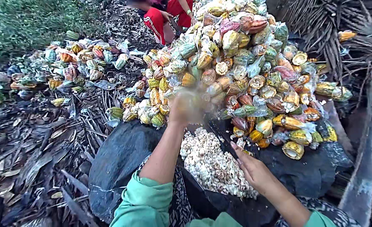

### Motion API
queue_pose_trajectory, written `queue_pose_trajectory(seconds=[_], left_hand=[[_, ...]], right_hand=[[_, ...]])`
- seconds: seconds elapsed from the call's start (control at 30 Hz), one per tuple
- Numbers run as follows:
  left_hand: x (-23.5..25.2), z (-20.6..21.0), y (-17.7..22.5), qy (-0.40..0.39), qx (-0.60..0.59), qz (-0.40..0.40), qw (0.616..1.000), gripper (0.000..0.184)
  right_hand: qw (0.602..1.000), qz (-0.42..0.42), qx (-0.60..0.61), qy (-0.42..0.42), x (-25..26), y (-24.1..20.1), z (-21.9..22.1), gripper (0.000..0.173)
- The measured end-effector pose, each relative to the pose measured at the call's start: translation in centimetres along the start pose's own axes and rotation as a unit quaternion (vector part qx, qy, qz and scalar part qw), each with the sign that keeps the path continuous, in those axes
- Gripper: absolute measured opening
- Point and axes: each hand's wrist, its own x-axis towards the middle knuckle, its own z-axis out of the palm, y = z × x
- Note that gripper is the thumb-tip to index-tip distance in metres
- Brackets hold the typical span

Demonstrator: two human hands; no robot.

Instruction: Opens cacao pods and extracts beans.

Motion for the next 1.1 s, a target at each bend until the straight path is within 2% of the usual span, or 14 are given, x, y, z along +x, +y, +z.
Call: queue_pose_trajectory(seconds=[0.1, 0.17, 0.27, 0.33, 0.47, 0.53, 0.57, 0.6, 0.67, 0.73, 0.8, 0.9, 1.0, 1.1], left_hand=[[-0.4, -0.7, -0.9, -0.026, 0.111, 0.044, 0.993, 0.034], [-1.7, -0.6, -1.5, -0.049, 0.153, 0.006, 0.987, 0.043], [-2.8, -0.4, -2.4, -0.052, 0.09, -0.085, 0.991, 0.034], [-3.5, 0.4, -2.7, -0.025, 0.029, -0.104, 0.994, 0.029], [-4.2, 2.1, -3.3, -0.006, -0.086, -0.047, 0.995, 0.033], [-3.7, 2.6, -3.6, -0.008, -0.083, -0.052, 0.995, 0.034], [-3.2, 2.5, -3.7, -0.02, -0.053, -0.072, 0.996, 0.035], [-2.5, 2.3, -3.6, -0.027, -0.005, -0.093, 0.995, 0.039], [-1.5, 1.7, -2.9, -0.043, 0.141, -0.11, 0.983, 0.045], [-0.9, 0.9, -1.6, -0.089, 0.27, -0.104, 0.953, 0.05], [-0.8, -0.1, -1.3, -0.126, 0.32, -0.095, 0.934, 0.046], [-1.0, -1.4, -3.1, -0.115, 0.296, -0.084, 0.944, 0.026], [-1.9, -1.2, -3.4, -0.089, 0.18, -0.087, 0.976, 0.03], [-2.8, -0.1, -3.1, -0.049, 0.047, -0.045, 0.997, 0.033]], right_hand=[[0.996, 0.037, 0.056, -0.062, 1.0, -1.1, -0.2, 0.056], [0.985, 0.065, 0.114, -0.111, 1.5, -1.6, 0.0, 0.058], [0.948, 0.123, 0.245, -0.159, 1.6, -2.6, -0.5, 0.062], [0.893, 0.158, 0.392, -0.157, 1.5, -3.1, -0.5, 0.066], [0.717, 0.158, 0.671, -0.106, 1.1, -4.1, 1.3, 0.074], [0.687, 0.164, 0.702, -0.092, 1.3, -4.0, 1.4, 0.074], [0.711, 0.164, 0.679, -0.086, 1.6, -3.5, 1.1, 0.073], [0.765, 0.164, 0.617, -0.084, 1.8, -2.8, 0.5, 0.071], [0.913, 0.153, 0.365, -0.101, 2.5, -1.2, -0.9, 0.064], [0.984, 0.107, 0.063, -0.125, 2.7, -0.2, -1.9, 0.058], [0.984, 0.076, -0.081, -0.14, 2.4, -0.3, -1.7, 0.063], [0.975, 0.093, -0.063, -0.192, 1.8, -1.8, -0.6, 0.065], [0.966, 0.104, 0.162, -0.172, 1.5, -2.0, -0.1, 0.061], [0.882, 0.138, 0.426, -0.148, 1.5, -3.2, 0.3, 0.067]])
